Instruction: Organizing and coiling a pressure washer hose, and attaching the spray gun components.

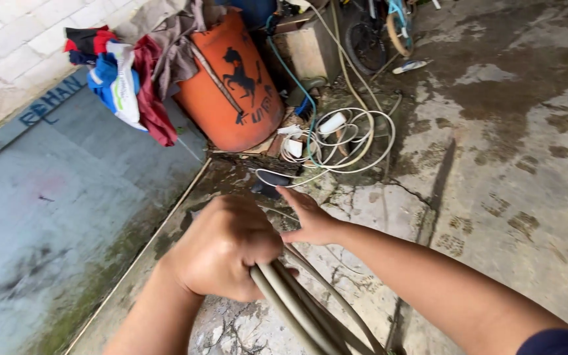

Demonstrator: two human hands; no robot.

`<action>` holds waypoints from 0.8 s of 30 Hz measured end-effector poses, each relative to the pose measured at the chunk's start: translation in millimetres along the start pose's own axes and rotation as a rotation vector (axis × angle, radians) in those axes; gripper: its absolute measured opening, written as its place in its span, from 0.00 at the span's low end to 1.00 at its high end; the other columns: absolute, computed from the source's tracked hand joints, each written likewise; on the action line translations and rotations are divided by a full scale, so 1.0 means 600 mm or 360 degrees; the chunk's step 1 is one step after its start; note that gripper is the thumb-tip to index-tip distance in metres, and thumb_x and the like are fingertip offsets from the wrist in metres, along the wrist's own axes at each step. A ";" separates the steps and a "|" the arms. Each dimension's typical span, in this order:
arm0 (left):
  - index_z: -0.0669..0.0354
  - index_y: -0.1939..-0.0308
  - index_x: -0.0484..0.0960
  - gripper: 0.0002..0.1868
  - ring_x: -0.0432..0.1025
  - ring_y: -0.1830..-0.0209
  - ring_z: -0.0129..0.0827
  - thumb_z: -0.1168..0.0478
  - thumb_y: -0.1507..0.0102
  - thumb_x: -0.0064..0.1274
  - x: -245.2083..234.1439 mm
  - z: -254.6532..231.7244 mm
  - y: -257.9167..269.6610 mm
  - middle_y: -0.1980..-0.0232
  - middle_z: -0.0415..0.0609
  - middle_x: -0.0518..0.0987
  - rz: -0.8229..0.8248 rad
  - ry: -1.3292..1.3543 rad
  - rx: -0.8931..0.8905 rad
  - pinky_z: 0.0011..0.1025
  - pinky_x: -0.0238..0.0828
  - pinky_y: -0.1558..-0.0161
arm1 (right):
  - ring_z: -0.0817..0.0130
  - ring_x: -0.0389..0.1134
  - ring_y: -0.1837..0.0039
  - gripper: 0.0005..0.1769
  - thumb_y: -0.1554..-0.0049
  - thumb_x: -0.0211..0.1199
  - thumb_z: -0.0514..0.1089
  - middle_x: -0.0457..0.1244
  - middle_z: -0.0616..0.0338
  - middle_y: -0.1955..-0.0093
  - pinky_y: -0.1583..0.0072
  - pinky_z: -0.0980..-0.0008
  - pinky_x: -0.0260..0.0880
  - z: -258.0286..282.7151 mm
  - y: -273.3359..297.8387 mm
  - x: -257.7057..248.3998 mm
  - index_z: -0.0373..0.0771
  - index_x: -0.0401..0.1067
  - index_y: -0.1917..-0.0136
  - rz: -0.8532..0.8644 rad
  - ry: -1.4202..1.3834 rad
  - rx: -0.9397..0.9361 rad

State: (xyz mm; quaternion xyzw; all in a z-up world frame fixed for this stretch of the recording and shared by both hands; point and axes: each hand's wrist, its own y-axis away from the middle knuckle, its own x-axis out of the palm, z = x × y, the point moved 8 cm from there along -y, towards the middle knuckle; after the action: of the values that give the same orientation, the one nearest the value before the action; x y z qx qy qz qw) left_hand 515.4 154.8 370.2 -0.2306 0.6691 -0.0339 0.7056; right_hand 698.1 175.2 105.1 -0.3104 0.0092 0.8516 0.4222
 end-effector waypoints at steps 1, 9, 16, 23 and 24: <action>0.53 0.85 0.65 0.20 0.60 0.86 0.40 0.59 0.42 0.57 -0.006 -0.011 0.009 0.85 0.44 0.61 -0.0022 0.0049 0.0037 0.36 0.55 0.78 | 0.53 0.30 0.16 0.60 0.50 0.72 0.53 0.35 0.48 0.16 0.24 0.52 0.28 0.014 -0.029 0.027 0.52 0.33 0.19 -0.0057 0.0048 -0.0307; 0.53 0.84 0.67 0.18 0.64 0.86 0.41 0.55 0.44 0.58 -0.013 0.004 0.101 0.85 0.43 0.63 -0.0212 -0.0057 -0.0056 0.36 0.62 0.79 | 0.67 0.64 0.57 0.09 0.45 0.61 0.50 0.63 0.63 0.61 0.52 0.66 0.62 -0.041 -0.019 0.152 0.48 0.66 0.54 0.0439 -0.0239 0.0109; 0.53 0.84 0.71 0.14 0.66 0.91 0.40 0.58 0.50 0.61 0.007 0.071 0.193 0.89 0.41 0.64 -0.0258 -0.0222 -0.0182 0.36 0.69 0.82 | 0.65 0.66 0.66 0.26 0.37 0.52 0.55 0.63 0.54 0.69 0.60 0.69 0.65 -0.263 0.183 0.145 0.29 0.76 0.58 0.0174 -0.0946 0.0809; 0.46 0.74 0.78 0.07 0.66 0.83 0.29 0.60 0.53 0.60 0.019 0.158 0.292 0.82 0.35 0.71 -0.0133 -0.0632 -0.0701 0.31 0.62 0.81 | 0.75 0.61 0.62 0.16 0.49 0.67 0.56 0.62 0.71 0.66 0.56 0.74 0.59 -0.433 0.458 0.074 0.54 0.61 0.65 0.0542 0.0458 0.1266; 0.46 0.77 0.77 0.06 0.63 0.84 0.35 0.57 0.55 0.59 0.023 0.185 0.318 0.84 0.38 0.68 -0.0146 -0.0756 -0.0965 0.34 0.60 0.79 | 0.73 0.65 0.49 0.19 0.45 0.64 0.57 0.64 0.70 0.51 0.49 0.72 0.64 -0.469 0.507 0.059 0.55 0.60 0.46 0.0555 0.0465 0.1489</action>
State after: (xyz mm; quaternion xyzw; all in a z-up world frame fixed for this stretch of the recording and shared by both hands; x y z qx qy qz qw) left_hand 573.5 350.8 286.2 -0.4599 0.4557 0.1882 0.7386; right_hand 608.3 -73.4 -216.2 -0.1981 0.4993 0.7619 0.3620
